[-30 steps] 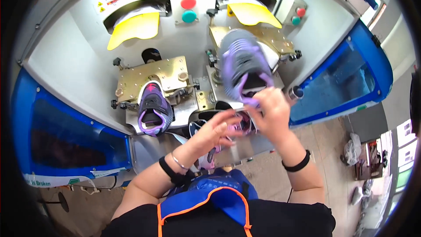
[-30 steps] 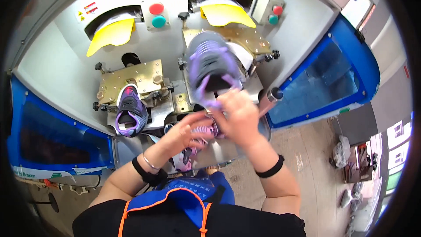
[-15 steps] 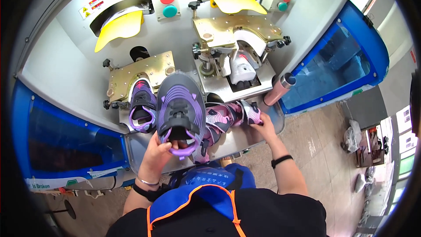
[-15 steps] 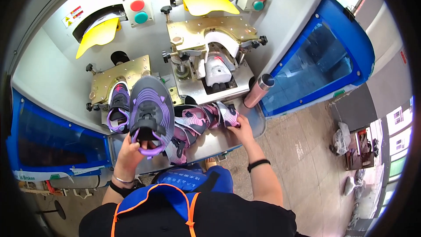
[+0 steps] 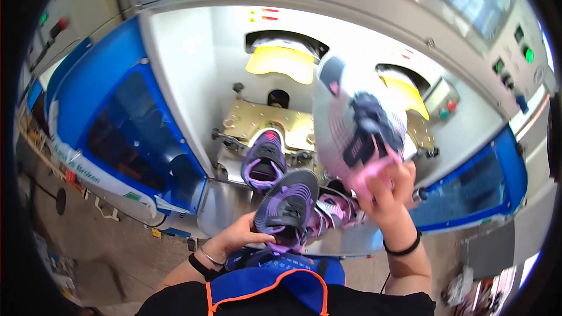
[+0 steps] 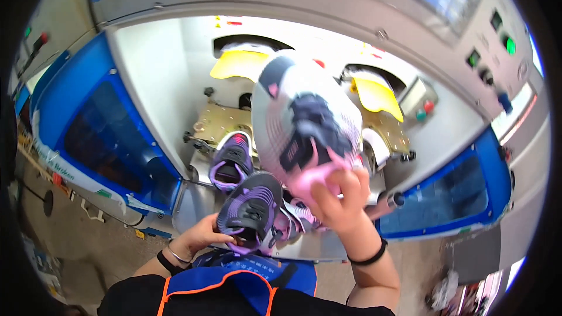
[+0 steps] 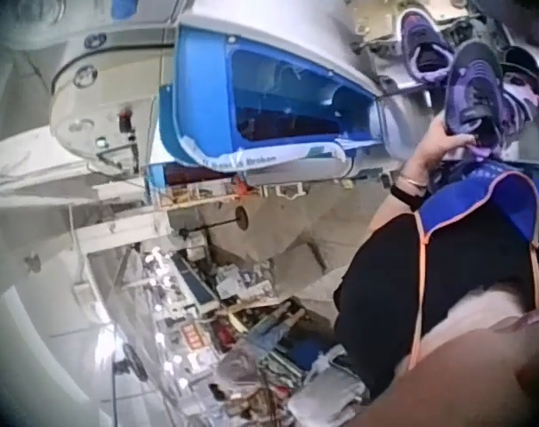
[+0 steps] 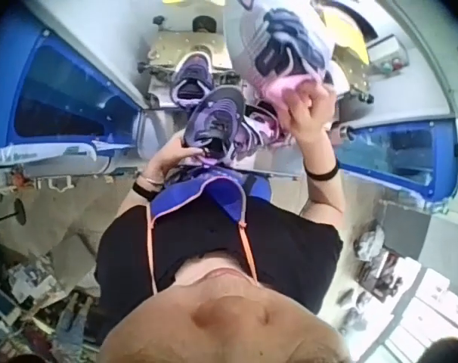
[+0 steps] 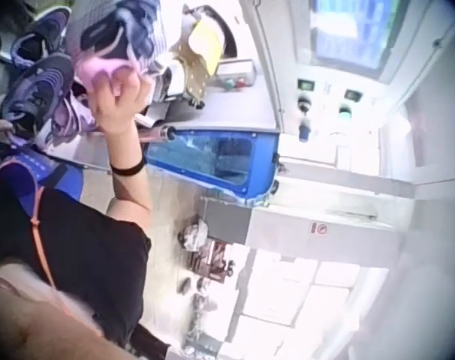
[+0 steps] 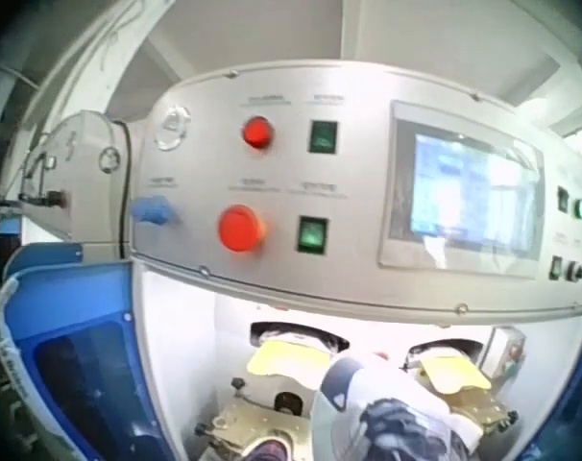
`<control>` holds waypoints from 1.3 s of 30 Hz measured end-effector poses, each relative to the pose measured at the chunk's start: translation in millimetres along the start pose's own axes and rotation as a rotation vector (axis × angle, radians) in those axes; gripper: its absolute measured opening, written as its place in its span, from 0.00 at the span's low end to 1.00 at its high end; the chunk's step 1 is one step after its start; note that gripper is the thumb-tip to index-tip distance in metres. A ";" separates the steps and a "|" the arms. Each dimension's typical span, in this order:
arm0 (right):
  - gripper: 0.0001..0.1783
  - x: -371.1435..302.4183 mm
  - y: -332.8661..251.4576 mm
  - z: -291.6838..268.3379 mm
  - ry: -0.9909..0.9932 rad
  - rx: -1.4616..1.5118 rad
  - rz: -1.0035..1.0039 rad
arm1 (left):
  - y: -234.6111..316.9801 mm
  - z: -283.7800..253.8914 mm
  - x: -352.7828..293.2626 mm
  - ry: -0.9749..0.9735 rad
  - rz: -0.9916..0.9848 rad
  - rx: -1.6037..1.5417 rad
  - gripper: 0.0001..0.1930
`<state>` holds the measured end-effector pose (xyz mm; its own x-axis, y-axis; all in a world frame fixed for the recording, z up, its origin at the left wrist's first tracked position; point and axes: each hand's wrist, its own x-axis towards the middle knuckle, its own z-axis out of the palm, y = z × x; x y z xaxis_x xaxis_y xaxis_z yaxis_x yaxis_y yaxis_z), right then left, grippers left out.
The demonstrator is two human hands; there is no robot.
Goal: Operating a lasting machine to shape and attach shoe uppers to lasts.
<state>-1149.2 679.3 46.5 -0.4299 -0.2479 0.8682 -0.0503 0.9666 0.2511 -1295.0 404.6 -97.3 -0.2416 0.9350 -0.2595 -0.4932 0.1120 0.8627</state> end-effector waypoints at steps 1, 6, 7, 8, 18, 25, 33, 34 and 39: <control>0.15 25.1 8.4 26.8 0.046 -0.007 -0.035 | 0.9 2.7 -2.9 0.024 0.059 0.045 0.28; 0.16 114.6 27.5 141.7 -0.290 0.124 0.139 | 1.3 -10.2 -32.1 -0.044 0.067 0.115 0.30; 0.17 117.3 35.7 165.7 -0.335 0.196 0.210 | -2.6 -17.2 -36.6 -0.062 0.080 0.143 0.29; 0.18 127.6 40.2 177.4 -0.383 0.266 0.283 | -7.7 -23.0 -40.2 -0.082 0.090 0.170 0.29; 0.30 141.6 39.4 229.9 -0.049 -0.044 0.415 | 10.3 -34.7 -35.7 -0.272 -0.006 0.060 0.33; 0.34 25.6 -8.2 189.6 -0.071 -0.103 0.554 | 13.5 -48.1 -34.1 -0.295 -0.095 -0.024 0.34; 0.32 24.8 22.6 165.8 -0.380 -0.113 0.617 | 1.9 -44.6 -5.3 -0.472 -0.150 0.114 0.35; 0.29 16.4 29.5 154.0 -0.291 -0.060 0.584 | 4.1 -39.8 -2.9 -0.460 -0.156 0.087 0.35; 0.11 -59.0 47.0 72.7 0.092 -0.074 0.921 | -3.1 -41.3 5.5 -0.385 -0.103 0.047 0.31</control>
<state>-1191.7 744.1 -24.0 -0.1984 0.6081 0.7687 0.3348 0.7791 -0.5300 -1329.3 395.5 -119.3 0.1420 0.9749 -0.1715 -0.4576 0.2182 0.8620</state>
